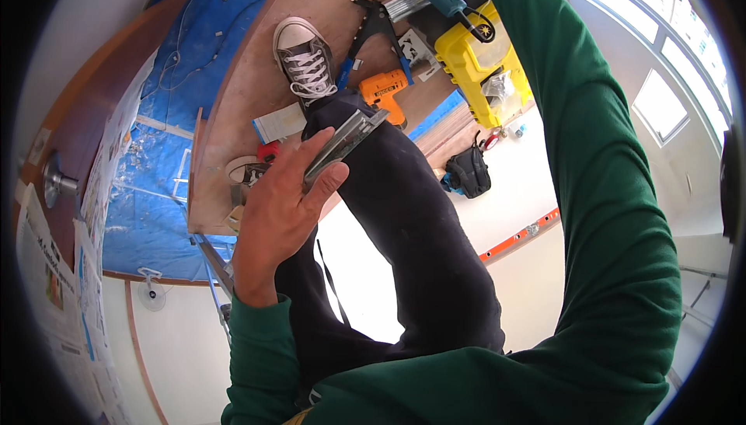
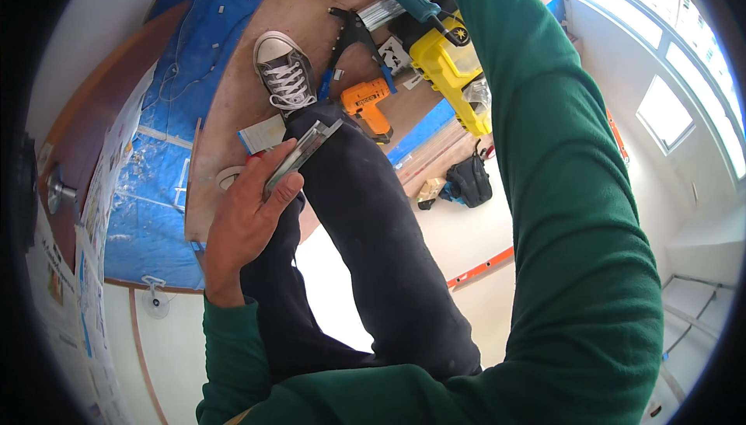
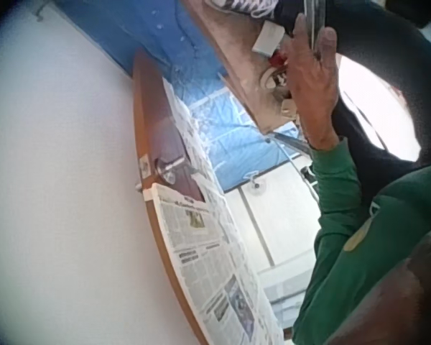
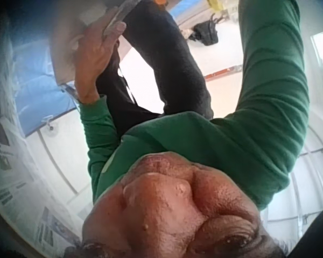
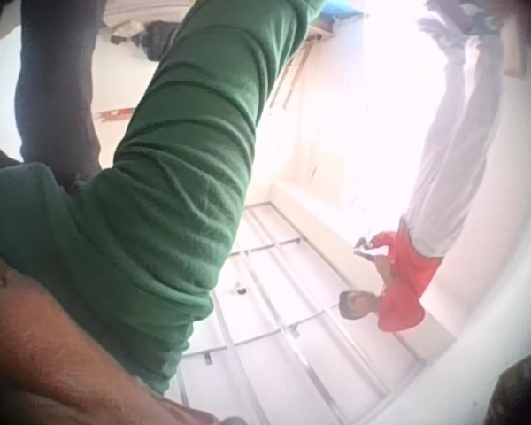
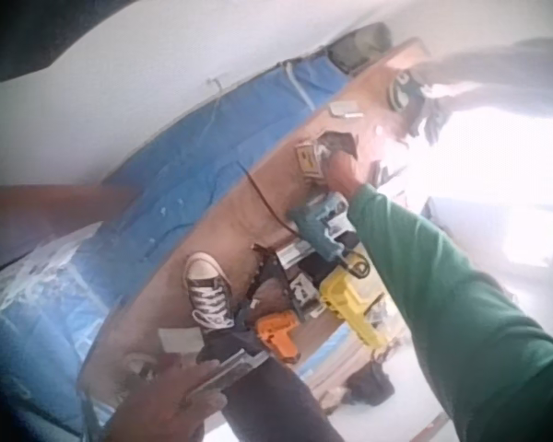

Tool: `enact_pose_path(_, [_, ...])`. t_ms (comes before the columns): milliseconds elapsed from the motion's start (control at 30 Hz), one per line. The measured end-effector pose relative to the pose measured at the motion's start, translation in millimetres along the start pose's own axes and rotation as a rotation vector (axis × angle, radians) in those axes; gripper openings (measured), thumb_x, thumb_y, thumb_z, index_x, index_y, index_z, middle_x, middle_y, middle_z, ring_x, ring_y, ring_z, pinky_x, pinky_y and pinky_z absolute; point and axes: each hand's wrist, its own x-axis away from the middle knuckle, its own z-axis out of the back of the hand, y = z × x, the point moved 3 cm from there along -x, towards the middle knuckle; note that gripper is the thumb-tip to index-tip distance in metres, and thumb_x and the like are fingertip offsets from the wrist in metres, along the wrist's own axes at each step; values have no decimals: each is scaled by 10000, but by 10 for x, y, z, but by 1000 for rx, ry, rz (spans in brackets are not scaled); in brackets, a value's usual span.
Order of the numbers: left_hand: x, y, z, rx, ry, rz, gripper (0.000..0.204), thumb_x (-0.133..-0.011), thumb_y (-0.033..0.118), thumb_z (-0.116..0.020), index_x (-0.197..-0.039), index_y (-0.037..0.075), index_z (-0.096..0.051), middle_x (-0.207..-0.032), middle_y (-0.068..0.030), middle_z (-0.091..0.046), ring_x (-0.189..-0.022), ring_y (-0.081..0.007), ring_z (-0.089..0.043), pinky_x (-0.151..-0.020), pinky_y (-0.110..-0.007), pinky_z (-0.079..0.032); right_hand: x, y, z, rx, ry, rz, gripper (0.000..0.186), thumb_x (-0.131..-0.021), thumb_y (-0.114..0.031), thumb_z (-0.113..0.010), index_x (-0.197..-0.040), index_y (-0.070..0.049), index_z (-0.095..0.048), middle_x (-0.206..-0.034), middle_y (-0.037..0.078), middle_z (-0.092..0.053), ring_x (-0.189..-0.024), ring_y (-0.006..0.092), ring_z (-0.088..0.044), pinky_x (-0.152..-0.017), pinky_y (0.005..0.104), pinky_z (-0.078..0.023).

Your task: The person installs a long white molding strip along the ceiling edge. They use a drill to secure the molding, then a manual crimping tool to fasten it further. The person also opens a yellow toolbox to retrieve additional items.

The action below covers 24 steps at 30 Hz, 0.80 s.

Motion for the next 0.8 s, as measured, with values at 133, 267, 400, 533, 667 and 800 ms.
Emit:
enact_pose_path(133, [-25,49,-48,115,-12,-78,471,-1015,429,-695,-1320,90,-578,-1159,-119,-659,-959,-302,-696,-879,-421,-542,-66,170,182,-511,-103,-265,398,-939,-371,-672,-844,-1,-782,-845,263,-744,-814,443,-737,-729,565,-567])
enact_pose_path(267, [-27,27,-81,108,-122,-61,393,-978,316,-680,-1245,73,-524,-1077,-113,-670,-987,-257,-677,-942,-418,-522,-67,144,289,-530,-114,-249,422,-911,-390,-708,-855,25,-766,-855,299,-738,-835,479,-732,-754,566,-570])
enact_pose_path(400, [-46,20,-72,106,-116,-131,394,-942,305,-712,-1211,85,-525,-1027,-131,-716,-977,-316,-701,-886,-441,-533,0,118,415,-606,146,-301,407,-911,-378,-715,-946,25,-759,-877,288,-745,-861,474,-731,-768,559,-568])
enact_pose_path(533, [-47,15,-87,124,-147,-93,396,-945,299,-710,-1213,78,-520,-1031,-139,-722,-971,-327,-705,-898,-446,-531,12,86,474,-743,7,-343,371,-910,-314,-702,-1082,13,-732,-932,284,-750,-890,473,-727,-801,567,-565])
enact_pose_path(667, [-44,13,-92,121,-160,-55,402,-949,299,-705,-1220,72,-514,-1043,-146,-725,-972,-330,-710,-910,-443,-532,-12,25,619,-648,129,-347,349,-922,-267,-670,-1127,12,-714,-957,294,-744,-906,471,-727,-807,565,-562])
enact_pose_path(800, [-54,5,-94,151,-209,-5,410,-956,309,-693,-1224,60,-508,-1069,-168,-727,-989,-340,-715,-928,-448,-533,28,-34,758,-681,109,-330,327,-948,-280,-646,-1090,6,-720,-971,297,-736,-921,470,-723,-811,556,-560])
